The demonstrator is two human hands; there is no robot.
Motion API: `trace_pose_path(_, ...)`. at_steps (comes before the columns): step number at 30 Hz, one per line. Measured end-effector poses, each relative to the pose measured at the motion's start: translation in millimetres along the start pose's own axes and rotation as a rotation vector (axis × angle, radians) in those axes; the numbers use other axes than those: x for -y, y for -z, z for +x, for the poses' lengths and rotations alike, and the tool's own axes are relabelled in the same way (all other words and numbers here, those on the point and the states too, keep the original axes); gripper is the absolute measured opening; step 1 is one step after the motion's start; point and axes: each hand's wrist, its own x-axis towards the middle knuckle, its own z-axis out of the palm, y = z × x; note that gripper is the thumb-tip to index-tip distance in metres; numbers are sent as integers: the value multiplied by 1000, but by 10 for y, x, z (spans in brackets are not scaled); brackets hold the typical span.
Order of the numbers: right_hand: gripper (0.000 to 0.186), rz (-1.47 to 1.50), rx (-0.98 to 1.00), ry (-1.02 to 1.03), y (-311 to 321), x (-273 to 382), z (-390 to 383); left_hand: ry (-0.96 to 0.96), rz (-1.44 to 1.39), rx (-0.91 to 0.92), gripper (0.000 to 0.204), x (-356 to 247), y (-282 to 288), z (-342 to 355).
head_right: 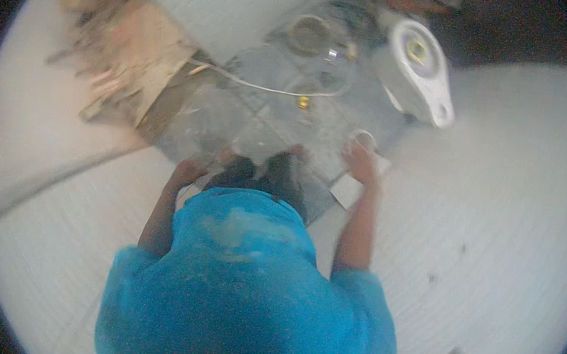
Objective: The person scoops cement from a bucket using a trowel and applies it to the floor around a toilet base. They spread the cement evenly across the floor surface.
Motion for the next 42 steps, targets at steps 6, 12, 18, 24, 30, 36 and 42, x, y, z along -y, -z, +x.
trace_pose_path(6, 37, 330, 427, 262, -1181, 2561, 445, 305, -476, -130, 49, 727, 75, -671)
trace_pose_path(12, 34, 238, 587, 288, -1112, 3291, 349, 392, -635, -72, 42, 1030, -28, -960)
trace_pose_path(18, 36, 103, 706, 460, -1136, 3684, 915, 398, -372, -108, 43, 970, 136, -733)
trace_pose_path(24, 37, -76, 847, 609, -1079, 4195, 1566, 504, -477, -156, 47, 522, 616, -555)
trace_pose_path(30, 38, -274, 1015, 649, -1136, 4577, 1852, 669, -302, -239, 65, 308, 713, -592)
trace_pose_path(36, 44, -528, 1006, 447, -1246, 4890, 2071, 826, -308, -103, 66, 518, 836, -518)
trace_pose_path(42, 57, -330, 1029, 473, -1525, 5136, 2234, 500, -416, -192, 45, 1166, 1105, -550)
